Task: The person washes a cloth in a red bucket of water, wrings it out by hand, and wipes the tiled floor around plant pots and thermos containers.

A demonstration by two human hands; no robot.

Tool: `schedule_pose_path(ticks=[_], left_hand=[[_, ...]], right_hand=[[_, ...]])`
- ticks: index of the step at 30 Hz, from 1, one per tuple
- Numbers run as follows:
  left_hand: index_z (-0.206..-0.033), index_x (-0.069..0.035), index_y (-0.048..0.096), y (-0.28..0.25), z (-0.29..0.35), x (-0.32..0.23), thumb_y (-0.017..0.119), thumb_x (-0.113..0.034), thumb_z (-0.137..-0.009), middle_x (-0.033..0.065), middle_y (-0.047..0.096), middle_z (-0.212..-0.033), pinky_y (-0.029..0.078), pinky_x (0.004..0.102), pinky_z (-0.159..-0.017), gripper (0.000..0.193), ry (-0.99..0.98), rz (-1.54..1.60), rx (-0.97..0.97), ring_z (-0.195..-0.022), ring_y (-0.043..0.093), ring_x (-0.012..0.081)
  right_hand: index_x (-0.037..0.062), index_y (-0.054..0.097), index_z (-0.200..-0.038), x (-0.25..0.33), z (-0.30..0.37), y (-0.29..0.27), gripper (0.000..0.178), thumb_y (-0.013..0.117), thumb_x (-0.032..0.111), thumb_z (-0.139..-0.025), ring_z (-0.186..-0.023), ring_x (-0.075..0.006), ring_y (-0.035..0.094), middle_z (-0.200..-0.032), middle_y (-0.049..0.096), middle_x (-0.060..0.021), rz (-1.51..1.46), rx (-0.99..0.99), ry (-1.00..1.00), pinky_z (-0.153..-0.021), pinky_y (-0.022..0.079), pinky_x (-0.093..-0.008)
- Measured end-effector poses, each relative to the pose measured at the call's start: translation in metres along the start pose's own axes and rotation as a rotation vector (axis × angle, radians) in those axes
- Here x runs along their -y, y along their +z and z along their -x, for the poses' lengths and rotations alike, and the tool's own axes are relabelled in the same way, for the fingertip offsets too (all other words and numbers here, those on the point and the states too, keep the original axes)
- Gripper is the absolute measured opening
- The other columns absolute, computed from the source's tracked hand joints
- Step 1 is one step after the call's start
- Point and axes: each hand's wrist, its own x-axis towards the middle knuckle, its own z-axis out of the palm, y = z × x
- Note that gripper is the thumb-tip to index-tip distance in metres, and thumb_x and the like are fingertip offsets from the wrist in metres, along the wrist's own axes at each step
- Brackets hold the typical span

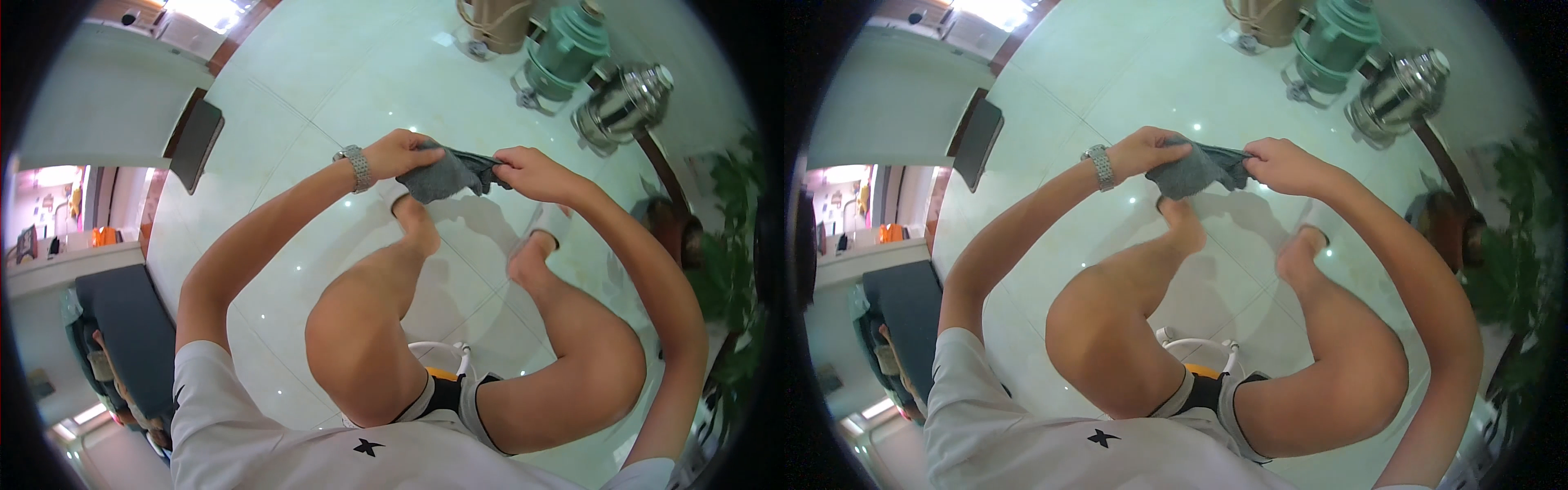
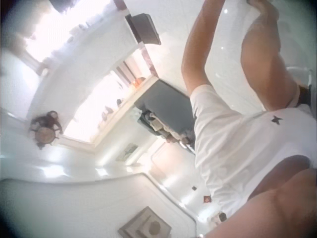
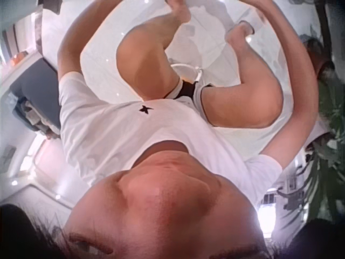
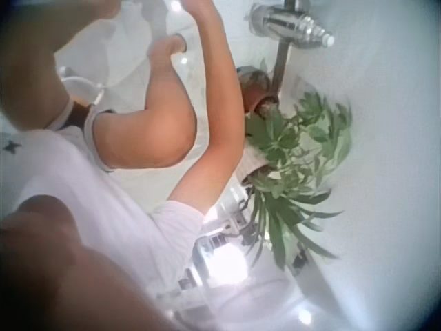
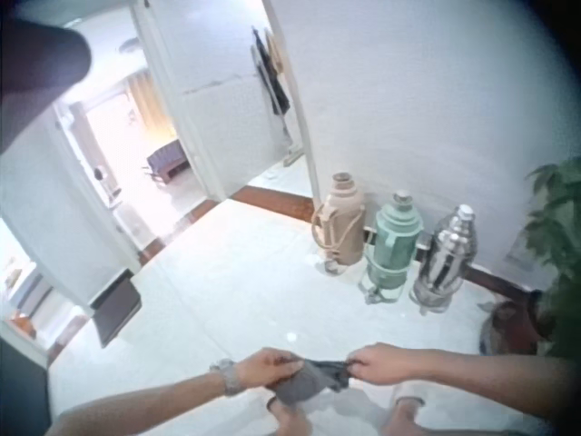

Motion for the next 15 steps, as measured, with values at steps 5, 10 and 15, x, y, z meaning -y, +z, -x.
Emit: schedule_pose_path(ticks=[5,10,15], left_hand=[[-0.099,-0.002,0.07,-0.045,0.017,0.0,0.068,-0.029,-0.087,-0.0018,0.064,-0.072,0.042,0.0247,-0.059,0.03,0.018,-0.186,-0.064,-0.064,0.049,0.0034],[-0.094,-0.004,0.07,-0.1,0.058,0.005,0.068,-0.033,-0.086,0.0003,0.062,-0.068,0.042,0.0265,-0.056,0.03,0.045,-0.243,-0.108,-0.062,0.049,0.0054],[-0.093,-0.003,0.069,-0.142,0.104,0.005,0.068,-0.033,-0.085,0.0052,0.065,-0.07,0.045,0.0299,-0.059,0.031,0.353,-0.165,-0.304,-0.062,0.054,0.0104]], right_hand=[[0.0026,0.066,-0.088,0.059,-0.042,-0.046,0.026,0.049,0.022,-0.088,-0.076,-0.0351,0.064,-0.081,0.067,-0.0175,-0.126,-0.134,-0.052,-0.07,0.049,-0.042],[0.0011,0.064,-0.095,0.122,-0.032,-0.092,0.028,0.051,0.025,-0.093,-0.08,-0.0366,0.061,-0.082,0.064,-0.0194,0.391,-0.029,-0.115,-0.07,0.047,-0.0417],[-0.0018,0.058,-0.094,0.199,-0.039,-0.103,0.02,0.051,0.017,-0.095,-0.065,-0.0269,0.049,-0.076,0.056,-0.0182,0.371,0.037,-0.146,-0.063,0.043,-0.0369]])
